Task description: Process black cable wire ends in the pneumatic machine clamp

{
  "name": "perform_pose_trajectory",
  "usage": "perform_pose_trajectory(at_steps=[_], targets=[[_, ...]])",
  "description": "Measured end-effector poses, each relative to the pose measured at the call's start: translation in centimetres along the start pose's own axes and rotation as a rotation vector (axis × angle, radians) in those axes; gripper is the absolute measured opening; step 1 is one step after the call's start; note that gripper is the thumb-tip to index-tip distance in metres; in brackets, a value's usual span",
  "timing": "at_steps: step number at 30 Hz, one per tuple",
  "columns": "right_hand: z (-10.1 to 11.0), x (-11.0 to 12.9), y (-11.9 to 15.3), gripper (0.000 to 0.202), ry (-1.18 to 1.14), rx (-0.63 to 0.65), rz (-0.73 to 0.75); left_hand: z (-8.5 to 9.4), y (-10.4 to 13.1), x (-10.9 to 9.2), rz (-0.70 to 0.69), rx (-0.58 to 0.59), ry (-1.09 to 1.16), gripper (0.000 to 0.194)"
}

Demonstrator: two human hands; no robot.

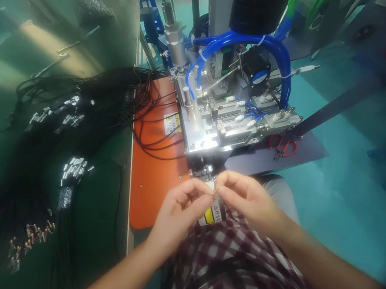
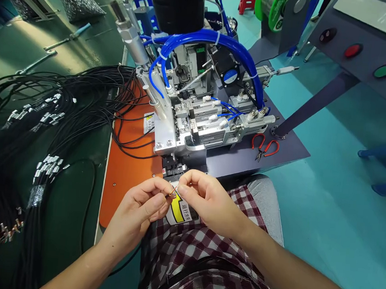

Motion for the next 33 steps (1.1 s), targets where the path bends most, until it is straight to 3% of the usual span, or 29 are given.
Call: perform_pose_trajectory(at_steps=[5,15,23,26,30,33], targets=[[0.0,1.2,0.5,0.016,0.134,-0.009,0.085,-0.1,0.4,0.4,0.071,-0.010,-0.001,0.022],[0.4,0.4,0.5,0.015,0.142,-0.008,0.043,-0.6,0.0,0.3,0.116,0.039,0.088,0.019],[0.3,1.8,0.3,0.013,0.146,0.018,0.114,-1.2,0.2,0.0,0.110,0.102,0.060,0.020],[0.9,2.3,0.4,0.013,0.177,-0.054,0.185,-1.1,0.2,-0.2,0.071,0.096,-0.001,0.018],[2.4,1.8,1.7,0.010,0.162,-0.271,0.224,-0.7,0.5,-0.7,0.009,0.035,-0.047,0.017],[1.6,0.7,2.5,0.007,0.059,-0.261,0.171,-0.8,0.9,-1.2,-0.041,0.008,-0.064,0.014]])
Point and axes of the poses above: each hand's wrist, its own y-axis away from the middle knuckle, its own z-axis out of the back of the hand, x = y × z, the point moved 9 cm from there along -y, towards the middle knuckle, and after that the axes turned 9 degrees about -y, right-handed, at the moved point
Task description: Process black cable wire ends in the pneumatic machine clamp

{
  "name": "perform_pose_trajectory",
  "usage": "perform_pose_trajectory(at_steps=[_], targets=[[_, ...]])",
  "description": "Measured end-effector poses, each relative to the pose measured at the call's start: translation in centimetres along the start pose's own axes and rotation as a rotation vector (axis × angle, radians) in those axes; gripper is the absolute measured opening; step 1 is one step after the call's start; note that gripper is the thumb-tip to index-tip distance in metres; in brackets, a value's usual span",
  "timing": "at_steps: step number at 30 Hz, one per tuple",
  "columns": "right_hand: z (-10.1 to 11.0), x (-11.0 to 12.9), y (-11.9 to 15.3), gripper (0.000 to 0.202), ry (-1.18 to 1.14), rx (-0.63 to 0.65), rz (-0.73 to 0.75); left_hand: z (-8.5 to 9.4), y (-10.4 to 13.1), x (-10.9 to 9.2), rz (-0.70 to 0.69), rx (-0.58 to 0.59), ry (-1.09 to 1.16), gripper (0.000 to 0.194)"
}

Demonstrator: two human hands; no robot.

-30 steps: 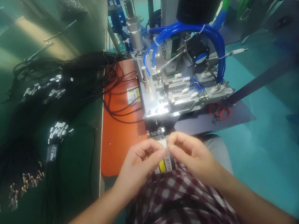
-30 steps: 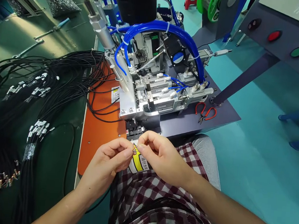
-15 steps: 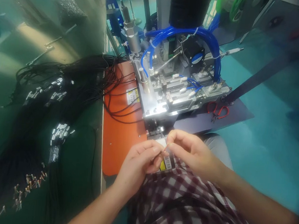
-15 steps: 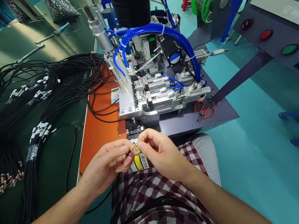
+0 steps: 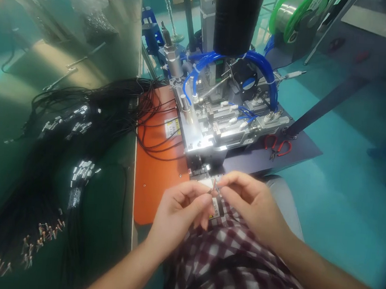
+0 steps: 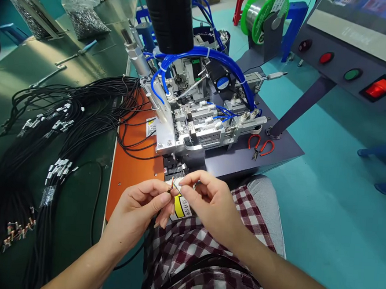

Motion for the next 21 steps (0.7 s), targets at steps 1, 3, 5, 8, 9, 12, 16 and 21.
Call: perform_pose_trajectory(at_steps=[1,3,5,8,9,12,16,21], targets=[[-0.4,-0.2,0.3,0.007,-0.045,0.019,-0.014,0.0,0.1,-0.2,-0.015,-0.004,-0.006,0.013],[-1.2,-0.2,0.7,0.010,-0.139,0.061,-0.022,-0.2,0.2,-0.5,-0.035,0.000,-0.013,0.012],[-1.7,0.1,0.7,0.009,-0.223,0.094,-0.018,-0.4,0.3,-0.6,-0.043,0.013,-0.014,0.013],[-1.8,0.3,0.6,0.002,-0.285,0.092,-0.013,-0.8,0.4,-0.7,-0.044,0.037,-0.017,0.017],[-1.7,0.4,0.6,0.004,-0.274,0.085,-0.008,-0.9,0.5,-0.6,-0.045,0.043,-0.015,0.017],[-1.4,1.2,0.9,0.007,-0.162,0.062,0.089,-1.2,0.7,-0.5,-0.047,0.052,0.000,0.018],[-1.1,2.5,1.7,0.011,-0.028,0.039,0.269,-1.6,1.0,-0.3,-0.015,0.070,0.099,0.017],[-1.2,2.4,2.0,0.009,0.068,0.067,0.271,-2.2,1.0,0.1,0.066,0.125,0.233,0.018]])
Point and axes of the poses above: each hand's wrist, its own y-axis away from the middle knuckle, its own z-axis out of the back of the hand, x = y × z, the point moved 9 cm from there along -y, towards the middle knuckle, and after that the axes turned 9 degrees about -y, right-handed, at the moved point
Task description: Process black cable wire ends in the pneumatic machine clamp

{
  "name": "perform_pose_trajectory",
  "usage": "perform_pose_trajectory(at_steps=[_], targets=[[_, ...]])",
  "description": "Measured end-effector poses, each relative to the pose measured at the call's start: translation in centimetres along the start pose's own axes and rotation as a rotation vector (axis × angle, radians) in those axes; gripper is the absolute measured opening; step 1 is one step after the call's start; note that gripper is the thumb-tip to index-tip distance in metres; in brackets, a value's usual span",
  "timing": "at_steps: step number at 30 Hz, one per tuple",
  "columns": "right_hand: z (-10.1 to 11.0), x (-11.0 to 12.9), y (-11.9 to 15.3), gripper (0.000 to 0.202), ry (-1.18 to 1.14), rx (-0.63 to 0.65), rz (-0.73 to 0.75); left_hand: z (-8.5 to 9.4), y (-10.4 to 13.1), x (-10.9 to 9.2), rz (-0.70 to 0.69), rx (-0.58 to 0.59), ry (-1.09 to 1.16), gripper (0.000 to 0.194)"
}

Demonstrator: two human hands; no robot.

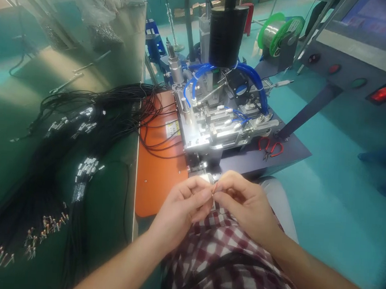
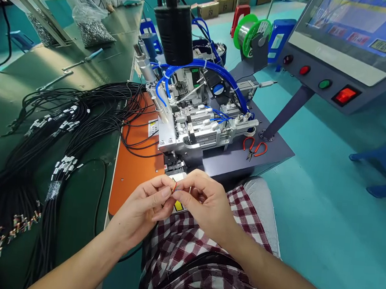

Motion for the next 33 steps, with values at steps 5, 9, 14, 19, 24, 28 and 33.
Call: perform_pose_trajectory(at_steps=[5,9,14,19,24,28,33], targets=[[0.2,0.3,-0.3,0.009,0.021,0.022,0.035,-0.9,0.1,0.4,0.054,0.078,0.103,0.012],[-0.1,0.7,-0.6,0.010,0.018,0.048,0.086,-1.4,0.2,0.4,0.060,0.099,0.155,0.012],[-0.4,0.4,-0.4,0.011,-0.065,0.058,0.071,-2.4,0.3,0.8,0.102,0.199,0.239,0.016],[-0.7,-1.9,0.0,0.016,-0.282,0.116,-0.131,-2.2,-0.1,0.9,0.095,0.207,0.291,0.013],[-1.4,-2.5,0.0,0.021,-0.413,0.148,-0.174,-2.0,-0.2,0.9,0.073,0.227,0.299,0.012],[-1.1,-3.1,-0.3,0.009,-0.370,0.024,-0.261,-1.6,-0.4,0.8,0.016,0.191,0.214,0.011],[-0.7,-3.1,-0.3,0.013,-0.365,-0.064,-0.310,-0.9,-0.3,-0.6,-0.117,0.103,-0.014,0.019]])
Point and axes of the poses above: each hand's wrist, its own y-axis away from the middle knuckle, its own z-axis out of the back of the hand, x = y × z, the point moved 9 cm from there along -y, towards the middle knuckle, and after that the axes turned 9 degrees about -y, right-handed, at the moved point
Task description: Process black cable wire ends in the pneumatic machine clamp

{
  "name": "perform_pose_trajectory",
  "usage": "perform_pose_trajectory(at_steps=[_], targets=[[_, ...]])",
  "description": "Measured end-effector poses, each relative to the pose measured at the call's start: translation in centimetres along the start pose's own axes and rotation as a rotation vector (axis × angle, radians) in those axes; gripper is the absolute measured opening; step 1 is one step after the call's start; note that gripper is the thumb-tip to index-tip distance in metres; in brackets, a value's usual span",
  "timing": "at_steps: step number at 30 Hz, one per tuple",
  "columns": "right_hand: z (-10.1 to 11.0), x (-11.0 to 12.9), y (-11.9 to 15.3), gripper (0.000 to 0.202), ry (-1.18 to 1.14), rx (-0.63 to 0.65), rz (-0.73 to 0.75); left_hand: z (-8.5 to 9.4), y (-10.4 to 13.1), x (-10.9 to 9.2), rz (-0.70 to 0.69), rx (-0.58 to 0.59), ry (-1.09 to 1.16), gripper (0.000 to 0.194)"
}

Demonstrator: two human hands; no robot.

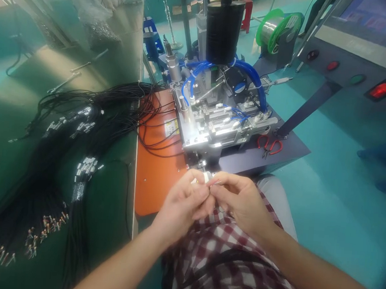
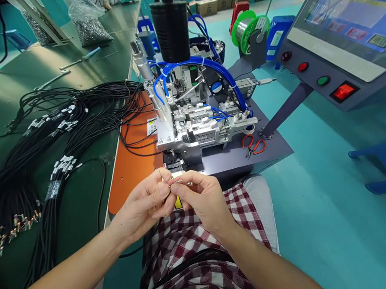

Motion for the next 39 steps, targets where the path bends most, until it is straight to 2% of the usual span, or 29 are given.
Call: perform_pose_trajectory(at_steps=[6,10,12,19,24,28,31,33,39], targets=[[0.5,-0.7,0.1,0.020,-0.017,-0.059,-0.012,1.6,1.2,-1.5,-0.195,-0.244,-0.509,0.018],[0.8,-1.1,0.3,0.020,0.086,-0.094,0.004,1.9,1.4,-1.1,-0.222,-0.257,-0.810,0.009],[1.1,-1.1,0.4,0.020,0.149,-0.121,-0.016,2.0,1.3,-1.0,-0.215,-0.255,-0.879,0.008],[1.5,-1.2,0.0,0.014,0.174,-0.101,-0.054,2.5,0.6,-0.4,-0.138,-0.238,-0.632,0.011],[1.0,-0.4,-0.8,0.016,0.223,-0.060,0.093,2.8,0.3,-0.2,-0.077,-0.236,-0.535,0.013],[0.9,0.8,-1.4,0.003,0.364,-0.006,0.178,3.5,-0.3,0.0,0.038,-0.215,-0.532,0.014],[1.9,1.3,-1.9,0.011,0.410,-0.054,0.162,4.2,-0.6,0.1,0.075,-0.231,-0.448,0.016],[2.4,1.6,-2.1,0.009,0.435,-0.085,0.157,4.5,-0.8,0.3,0.091,-0.233,-0.393,0.016],[1.8,1.5,-2.7,0.008,0.389,-0.057,0.127,4.4,-0.8,0.7,0.116,-0.226,-0.345,0.019]])
Point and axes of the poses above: each hand's wrist, its own y-axis away from the middle knuckle, its own z-axis out of the back of the hand, x = y × z, the point moved 9 cm from there along -y, towards the middle knuckle, and after that the axes turned 9 degrees about -y, right-handed, at the moved point
